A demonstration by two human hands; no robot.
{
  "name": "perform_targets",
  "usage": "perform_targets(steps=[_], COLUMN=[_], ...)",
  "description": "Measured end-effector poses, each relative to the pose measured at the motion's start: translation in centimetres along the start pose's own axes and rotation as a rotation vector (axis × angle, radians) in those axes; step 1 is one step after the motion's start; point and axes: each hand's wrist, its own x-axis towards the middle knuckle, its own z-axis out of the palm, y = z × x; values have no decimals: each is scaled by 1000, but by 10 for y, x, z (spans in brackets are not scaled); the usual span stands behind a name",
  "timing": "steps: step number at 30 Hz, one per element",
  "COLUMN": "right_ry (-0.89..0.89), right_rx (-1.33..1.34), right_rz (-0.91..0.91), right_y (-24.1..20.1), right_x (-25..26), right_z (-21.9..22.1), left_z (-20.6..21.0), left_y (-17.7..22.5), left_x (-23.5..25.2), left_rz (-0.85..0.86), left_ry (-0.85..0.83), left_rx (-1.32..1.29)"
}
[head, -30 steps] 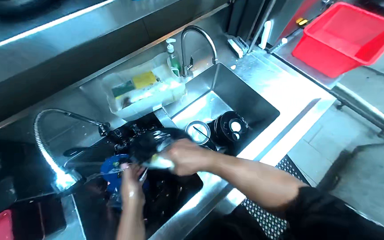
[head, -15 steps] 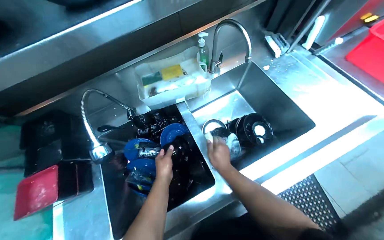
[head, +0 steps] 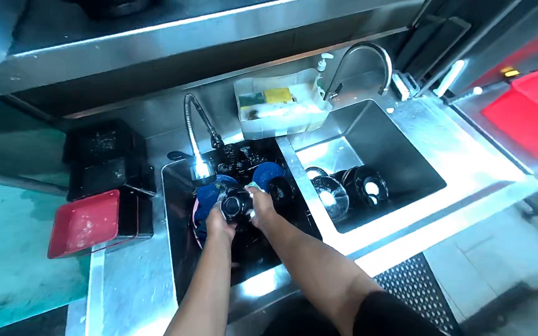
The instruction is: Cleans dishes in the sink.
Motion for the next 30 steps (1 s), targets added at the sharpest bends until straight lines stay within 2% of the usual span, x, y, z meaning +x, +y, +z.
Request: perform_targets(steps=[2, 4, 6, 8, 10, 11, 12, 13, 15, 17, 20, 22, 24, 26, 28, 30], right_ry=[140, 68, -183, -423, -504, -496, -469, -427, -277, -74, 210, 282, 209, 112, 61, 104], right_rx=[-253, -518, -485, -226, -69, -46, -49, -75, -151, -202, -386, -631, -867, -974, -991, -838], right_rz=[-212, -282, -200, -83, -74, -116, -180, -249, -353, -401, -299, -143, 49, 147, 117, -90], right_y=[-2, -2, -2, -7, -23, -32, -42, -52, -72, -92, -89, -70, -53, -39, -47, -55], right_x=[-11, -27, -36, -39, -37, -36, -34, -34, -32, -20, 23, 63, 97, 111, 94, 62], right_z=[10, 9, 3, -8, -30, -46, -64, -86, -136, -190, -269, -311, -333, -328, -305, -274], left_z=[2, 3, 8, 15, 19, 23, 31, 42, 64, 88, 115, 126, 130, 119, 107, 100], left_y=[10, 11, 7, -2, -11, -16, -20, -26, -46, -72, -115, -131, -127, -116, -102, -88], left_x=[-13, -25, -23, -21, -13, -8, -5, -4, 0, 5, 2, -3, -4, -4, -9, -20], left_rz=[-82, 31, 341, 713, 975, 1015, 985, 880, 670, 594, 503, 540, 566, 498, 346, 258], left_ry=[-30, 17, 111, 100, -142, -298, -429, -511, -554, -558, -531, -396, -318, -290, -256, -205], left_rx=[6, 61, 206, 403, 552, 638, 731, 813, 952, 1096, 1290, 1326, 1258, 1058, 740, 432])
